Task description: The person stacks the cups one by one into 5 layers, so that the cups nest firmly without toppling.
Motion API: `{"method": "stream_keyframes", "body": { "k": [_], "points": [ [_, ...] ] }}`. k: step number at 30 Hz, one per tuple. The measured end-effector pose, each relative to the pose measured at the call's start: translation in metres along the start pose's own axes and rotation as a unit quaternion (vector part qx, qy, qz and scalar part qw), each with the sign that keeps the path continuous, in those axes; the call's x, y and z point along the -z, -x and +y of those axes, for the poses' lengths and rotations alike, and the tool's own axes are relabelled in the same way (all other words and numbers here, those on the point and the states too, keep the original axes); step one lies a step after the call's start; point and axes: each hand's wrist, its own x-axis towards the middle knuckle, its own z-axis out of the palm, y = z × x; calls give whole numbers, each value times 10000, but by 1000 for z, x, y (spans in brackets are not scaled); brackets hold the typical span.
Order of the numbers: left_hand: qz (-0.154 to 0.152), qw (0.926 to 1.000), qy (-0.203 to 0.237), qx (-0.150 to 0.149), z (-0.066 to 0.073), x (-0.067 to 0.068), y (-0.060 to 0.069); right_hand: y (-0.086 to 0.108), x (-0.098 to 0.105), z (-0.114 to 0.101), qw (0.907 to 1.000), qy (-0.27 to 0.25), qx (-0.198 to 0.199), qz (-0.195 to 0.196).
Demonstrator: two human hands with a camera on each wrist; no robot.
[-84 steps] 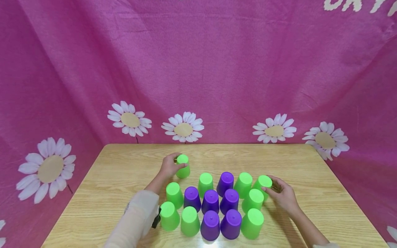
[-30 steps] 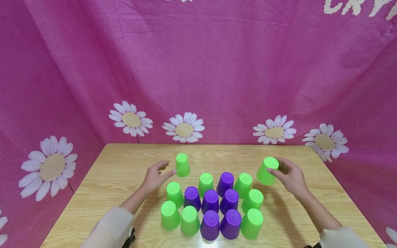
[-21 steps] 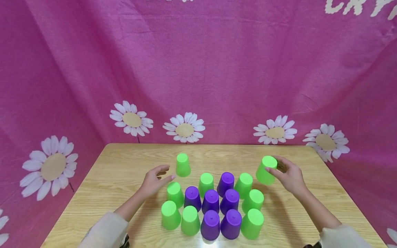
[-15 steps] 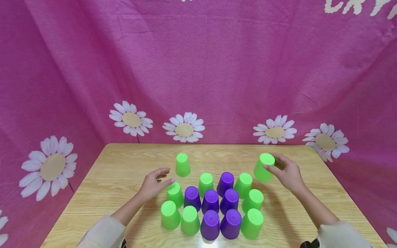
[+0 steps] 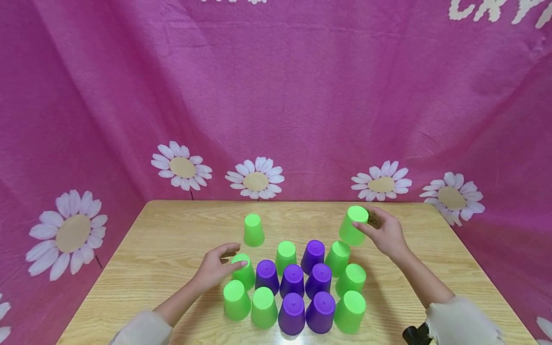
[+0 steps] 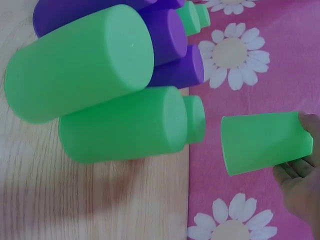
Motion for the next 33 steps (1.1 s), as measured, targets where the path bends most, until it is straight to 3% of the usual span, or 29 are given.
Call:
{"method": "stream_keyframes", "body": {
  "k": [7,16,33],
  "points": [
    [-24,10000,-83,-21,-4,-2,3,-7,-15,-9,9995,-298,25,28],
    [-67,9999,-9,-123,-6,-5,10,-12,-36,-19,9987,-426,-283,-89],
    [-250,9993,1,-293,-14,-5,6,-21,-85,-31,9950,-894,-310,-319]
  ]
}}
